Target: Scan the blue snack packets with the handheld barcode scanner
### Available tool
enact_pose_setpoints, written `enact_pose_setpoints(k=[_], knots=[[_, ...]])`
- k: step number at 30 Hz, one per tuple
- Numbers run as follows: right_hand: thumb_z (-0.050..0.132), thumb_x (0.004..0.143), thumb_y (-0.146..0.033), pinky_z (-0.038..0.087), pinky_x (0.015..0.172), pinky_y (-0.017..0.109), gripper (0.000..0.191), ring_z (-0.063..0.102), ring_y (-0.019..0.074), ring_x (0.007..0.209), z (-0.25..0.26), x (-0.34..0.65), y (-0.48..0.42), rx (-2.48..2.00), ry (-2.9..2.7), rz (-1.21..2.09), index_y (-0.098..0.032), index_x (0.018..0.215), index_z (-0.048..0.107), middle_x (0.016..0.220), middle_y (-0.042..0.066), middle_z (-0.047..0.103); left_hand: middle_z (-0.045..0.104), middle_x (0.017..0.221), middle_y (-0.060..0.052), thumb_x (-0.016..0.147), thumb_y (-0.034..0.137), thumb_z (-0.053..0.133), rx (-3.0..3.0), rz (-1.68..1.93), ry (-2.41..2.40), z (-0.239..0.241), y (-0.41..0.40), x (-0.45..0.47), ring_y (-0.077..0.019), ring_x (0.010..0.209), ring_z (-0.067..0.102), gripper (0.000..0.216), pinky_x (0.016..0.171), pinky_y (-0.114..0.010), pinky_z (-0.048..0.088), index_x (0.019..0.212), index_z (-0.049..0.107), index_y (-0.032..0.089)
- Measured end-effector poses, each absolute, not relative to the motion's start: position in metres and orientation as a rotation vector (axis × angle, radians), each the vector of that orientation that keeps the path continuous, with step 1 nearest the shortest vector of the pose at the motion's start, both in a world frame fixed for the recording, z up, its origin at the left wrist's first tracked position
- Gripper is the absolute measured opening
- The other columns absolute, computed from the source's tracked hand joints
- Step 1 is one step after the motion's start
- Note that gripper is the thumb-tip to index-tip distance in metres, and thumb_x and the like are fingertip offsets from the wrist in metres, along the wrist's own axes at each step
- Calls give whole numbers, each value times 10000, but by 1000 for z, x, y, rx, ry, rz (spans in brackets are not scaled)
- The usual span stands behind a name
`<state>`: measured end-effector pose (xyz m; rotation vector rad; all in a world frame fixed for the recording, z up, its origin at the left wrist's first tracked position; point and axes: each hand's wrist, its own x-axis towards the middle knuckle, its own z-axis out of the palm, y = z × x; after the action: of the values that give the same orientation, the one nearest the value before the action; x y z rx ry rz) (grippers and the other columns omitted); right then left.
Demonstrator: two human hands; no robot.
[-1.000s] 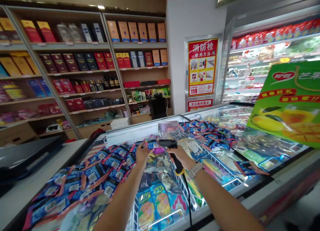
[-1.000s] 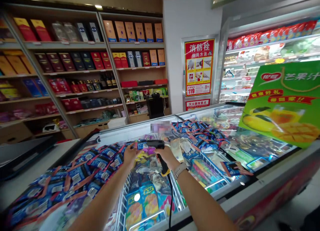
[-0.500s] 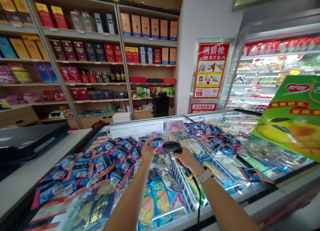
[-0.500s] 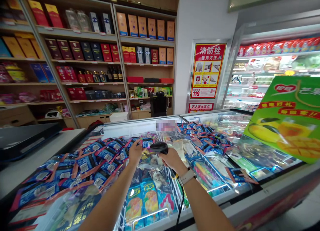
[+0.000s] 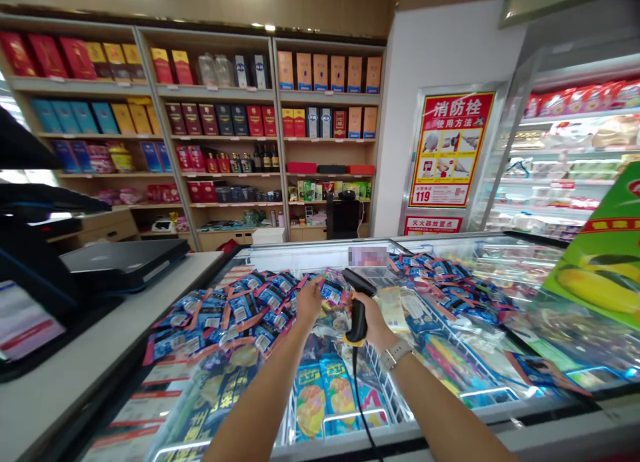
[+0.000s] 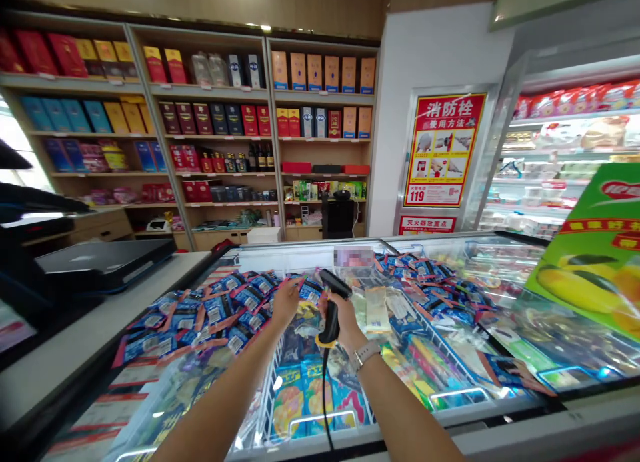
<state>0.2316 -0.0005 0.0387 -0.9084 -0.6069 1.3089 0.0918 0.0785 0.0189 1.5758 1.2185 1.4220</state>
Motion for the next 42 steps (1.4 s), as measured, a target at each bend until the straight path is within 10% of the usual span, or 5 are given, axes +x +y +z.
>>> enact_pose_setpoints(k=[10, 21, 34, 42], knots=[[546, 713, -199, 528, 661, 236, 124, 628, 122, 579, 27, 107, 16, -798, -356, 1589, -205, 608, 480, 566, 1, 607, 541, 1318, -89, 850, 202, 476, 2566, 926, 1788, 52, 31, -9, -263, 1267, 414, 397, 1081, -442, 272, 1232, 578, 238], [551, 700, -161, 548, 643, 273, 109, 667, 169, 667, 40, 105, 11, -803, -276, 1474, -201, 607, 510, 612, 34, 659, 447, 1413, -99, 871, 205, 428, 2648, 798, 1909, 45, 32, -2, -281, 1352, 302, 448, 1104, -496, 191, 1310, 500, 254], [612, 645, -231, 535, 689, 248, 86, 657, 153, 748, 42, 364, -47, -856, -153, 713, -211, 687, 540, 686, 0, 658, 618, 1203, -117, 783, 177, 582, 2460, 890, 923, 42, 22, 247, -242, 1185, 514, 333, 1037, -383, 360, 1110, 639, 182], [561, 671, -285, 520, 553, 257, 80, 614, 149, 626, 22, 456, -53, -829, -156, 643, -234, 677, 500, 621, -13, 611, 586, 1268, -124, 827, 248, 515, 2251, 710, 1101, 25, 14, 361, -230, 1205, 502, 401, 1010, -326, 359, 1212, 578, 152]])
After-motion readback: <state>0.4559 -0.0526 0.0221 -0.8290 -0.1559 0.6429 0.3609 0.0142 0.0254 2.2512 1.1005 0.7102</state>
